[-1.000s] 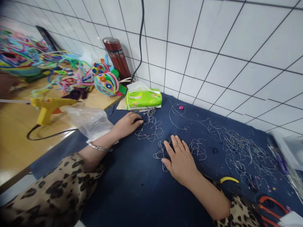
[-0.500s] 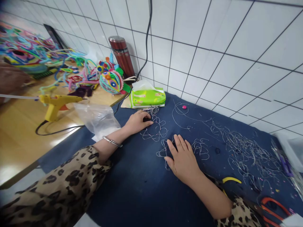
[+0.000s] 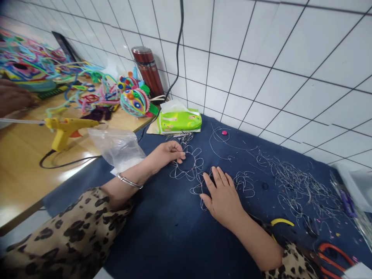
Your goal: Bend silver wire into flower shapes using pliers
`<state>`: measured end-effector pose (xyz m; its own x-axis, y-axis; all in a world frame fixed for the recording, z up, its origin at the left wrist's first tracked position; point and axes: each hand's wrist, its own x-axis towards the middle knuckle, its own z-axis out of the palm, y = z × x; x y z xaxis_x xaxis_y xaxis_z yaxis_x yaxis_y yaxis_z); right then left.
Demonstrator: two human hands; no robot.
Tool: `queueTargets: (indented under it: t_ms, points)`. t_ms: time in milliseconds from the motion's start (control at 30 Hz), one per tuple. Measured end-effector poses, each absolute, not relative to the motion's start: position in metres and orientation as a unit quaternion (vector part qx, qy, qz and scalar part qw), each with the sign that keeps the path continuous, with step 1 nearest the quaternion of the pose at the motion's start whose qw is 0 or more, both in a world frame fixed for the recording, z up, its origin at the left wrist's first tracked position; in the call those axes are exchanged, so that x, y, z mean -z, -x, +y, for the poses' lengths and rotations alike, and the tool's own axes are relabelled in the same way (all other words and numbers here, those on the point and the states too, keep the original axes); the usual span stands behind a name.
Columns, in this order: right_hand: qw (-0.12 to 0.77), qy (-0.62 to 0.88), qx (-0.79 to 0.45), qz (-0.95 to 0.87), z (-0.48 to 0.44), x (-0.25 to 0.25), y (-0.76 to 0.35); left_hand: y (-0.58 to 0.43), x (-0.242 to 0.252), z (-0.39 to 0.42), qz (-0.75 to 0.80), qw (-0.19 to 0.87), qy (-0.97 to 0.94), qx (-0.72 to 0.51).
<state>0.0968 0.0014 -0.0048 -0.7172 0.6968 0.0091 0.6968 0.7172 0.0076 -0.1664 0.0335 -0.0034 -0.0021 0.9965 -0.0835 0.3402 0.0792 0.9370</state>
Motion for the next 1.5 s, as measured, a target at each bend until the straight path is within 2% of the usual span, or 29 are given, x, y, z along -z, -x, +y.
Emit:
queueTargets:
  t_ms: [100,267,767,1000,1067,1133,1233,1300,1333,1433,1500]
  points:
    - [0.002,0.375,0.003,-0.927,0.002,0.006,-0.097,0.162,-0.005,0.024,0.557,0.531,-0.489,-0.41]
    - [0.002,0.37,0.004,-0.929,0.002,0.006,-0.098,0.153,-0.02,0.015,0.526,0.586,-0.467,-0.402]
    - [0.017,0.373,0.002,-0.928,0.001,0.005,-0.098,0.15,-0.026,0.007,0.496,0.587,-0.516,-0.377]
    - [0.009,0.375,-0.005,-0.927,0.001,0.004,-0.097,0.155,-0.028,0.012,0.514,0.592,-0.482,-0.391]
    - [0.007,0.376,-0.007,-0.926,0.001,0.003,-0.097,0.165,-0.035,0.014,0.537,0.555,-0.483,-0.414]
    - [0.007,0.376,-0.009,-0.927,0.001,0.003,-0.098,0.178,-0.046,0.014,0.572,0.465,-0.506,-0.448]
    - [0.014,0.374,-0.006,-0.927,0.001,0.004,-0.099,0.19,-0.056,0.009,0.654,0.209,-0.556,-0.469]
    - [0.021,0.372,0.0,-0.928,0.001,0.006,-0.1,0.186,-0.052,0.004,0.711,0.018,-0.584,-0.391]
    - [0.024,0.371,0.004,-0.928,0.001,0.006,-0.1,0.181,-0.047,0.001,0.72,-0.036,-0.611,-0.326]
    - [0.031,0.367,0.01,-0.93,0.001,0.007,-0.1,0.154,-0.024,-0.007,0.629,-0.04,-0.76,-0.157]
    - [0.03,0.367,0.011,-0.93,0.001,0.007,-0.1,0.137,-0.01,-0.011,0.575,-0.04,-0.811,-0.099]
